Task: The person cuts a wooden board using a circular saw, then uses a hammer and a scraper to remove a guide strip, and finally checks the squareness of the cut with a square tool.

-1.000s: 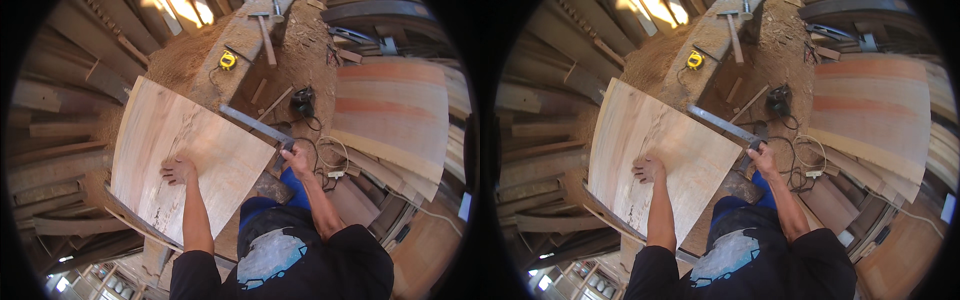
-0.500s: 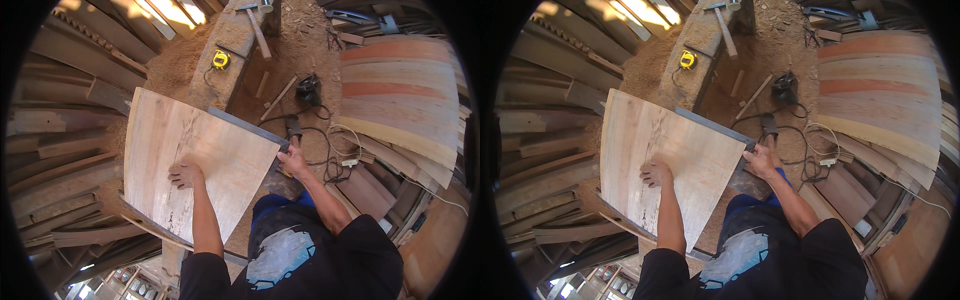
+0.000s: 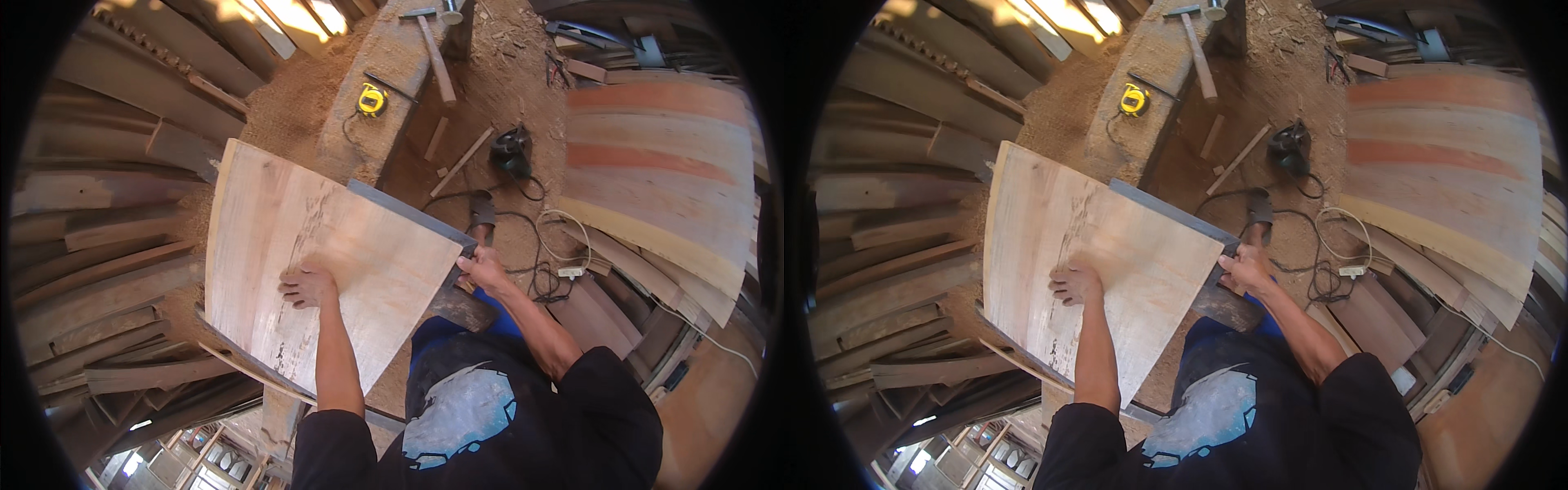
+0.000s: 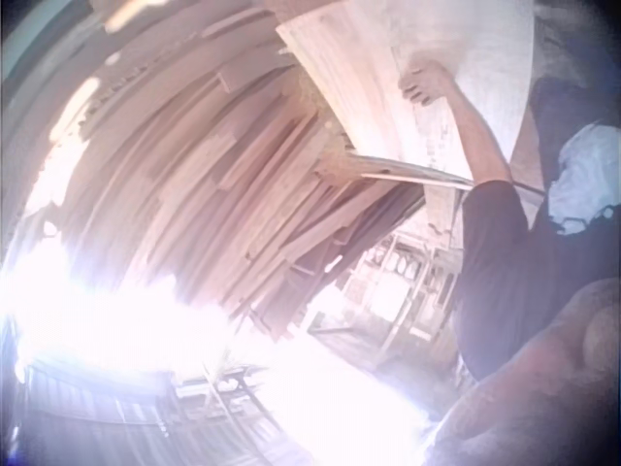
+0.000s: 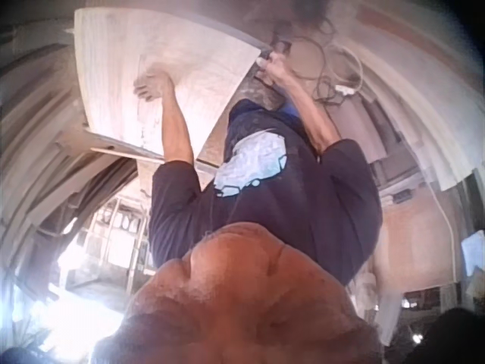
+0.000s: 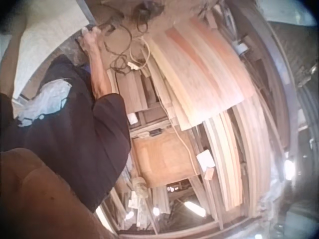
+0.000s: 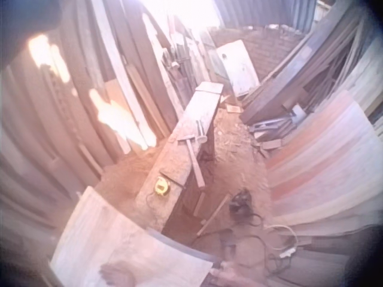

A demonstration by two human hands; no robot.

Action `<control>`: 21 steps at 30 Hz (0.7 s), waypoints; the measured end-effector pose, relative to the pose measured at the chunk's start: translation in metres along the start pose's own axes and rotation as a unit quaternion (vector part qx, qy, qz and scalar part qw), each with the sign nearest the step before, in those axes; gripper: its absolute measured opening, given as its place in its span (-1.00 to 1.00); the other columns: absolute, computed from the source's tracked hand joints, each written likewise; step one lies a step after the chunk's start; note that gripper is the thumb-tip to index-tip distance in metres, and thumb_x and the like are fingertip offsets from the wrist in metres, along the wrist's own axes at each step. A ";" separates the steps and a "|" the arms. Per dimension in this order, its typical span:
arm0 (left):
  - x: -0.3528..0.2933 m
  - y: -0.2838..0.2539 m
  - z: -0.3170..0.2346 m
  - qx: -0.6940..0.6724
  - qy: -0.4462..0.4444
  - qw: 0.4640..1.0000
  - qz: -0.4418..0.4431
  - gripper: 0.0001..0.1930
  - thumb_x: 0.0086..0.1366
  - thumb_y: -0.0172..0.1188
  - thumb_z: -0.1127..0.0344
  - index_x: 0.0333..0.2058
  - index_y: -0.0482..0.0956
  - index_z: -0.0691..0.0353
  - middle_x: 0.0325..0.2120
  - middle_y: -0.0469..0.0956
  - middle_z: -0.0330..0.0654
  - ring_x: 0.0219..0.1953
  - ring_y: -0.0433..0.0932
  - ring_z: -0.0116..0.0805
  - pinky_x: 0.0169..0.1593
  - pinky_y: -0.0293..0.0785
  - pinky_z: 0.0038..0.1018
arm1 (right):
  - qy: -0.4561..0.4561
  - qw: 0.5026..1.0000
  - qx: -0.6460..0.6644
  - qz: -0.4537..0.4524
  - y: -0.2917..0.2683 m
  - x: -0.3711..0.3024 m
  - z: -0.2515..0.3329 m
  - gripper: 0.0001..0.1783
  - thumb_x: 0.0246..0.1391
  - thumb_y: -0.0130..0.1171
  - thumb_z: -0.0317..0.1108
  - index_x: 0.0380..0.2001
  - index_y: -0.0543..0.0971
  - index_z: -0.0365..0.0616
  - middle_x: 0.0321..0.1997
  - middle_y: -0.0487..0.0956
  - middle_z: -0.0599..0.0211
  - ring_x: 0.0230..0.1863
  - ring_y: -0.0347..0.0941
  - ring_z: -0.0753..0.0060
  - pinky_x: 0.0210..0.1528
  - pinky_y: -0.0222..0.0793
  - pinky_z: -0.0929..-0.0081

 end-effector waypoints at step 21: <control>0.011 0.017 0.015 0.021 -0.010 0.999 -0.022 -0.21 0.38 -0.16 -0.10 0.43 -0.02 0.27 0.45 -0.05 0.29 0.45 -0.02 0.33 0.36 -0.02 0.26 | -0.023 0.990 0.140 -0.006 0.005 -0.009 -0.012 -0.75 0.23 0.26 -0.44 -0.04 0.58 -0.25 -0.21 0.68 0.37 -0.35 0.60 0.58 -0.30 0.58 0.56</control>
Point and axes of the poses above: each hand's wrist, its own x-axis towards the middle knuckle, its own y-axis out of the palm, z = x × y, the point moved 4 cm from there along x, towards the middle knuckle
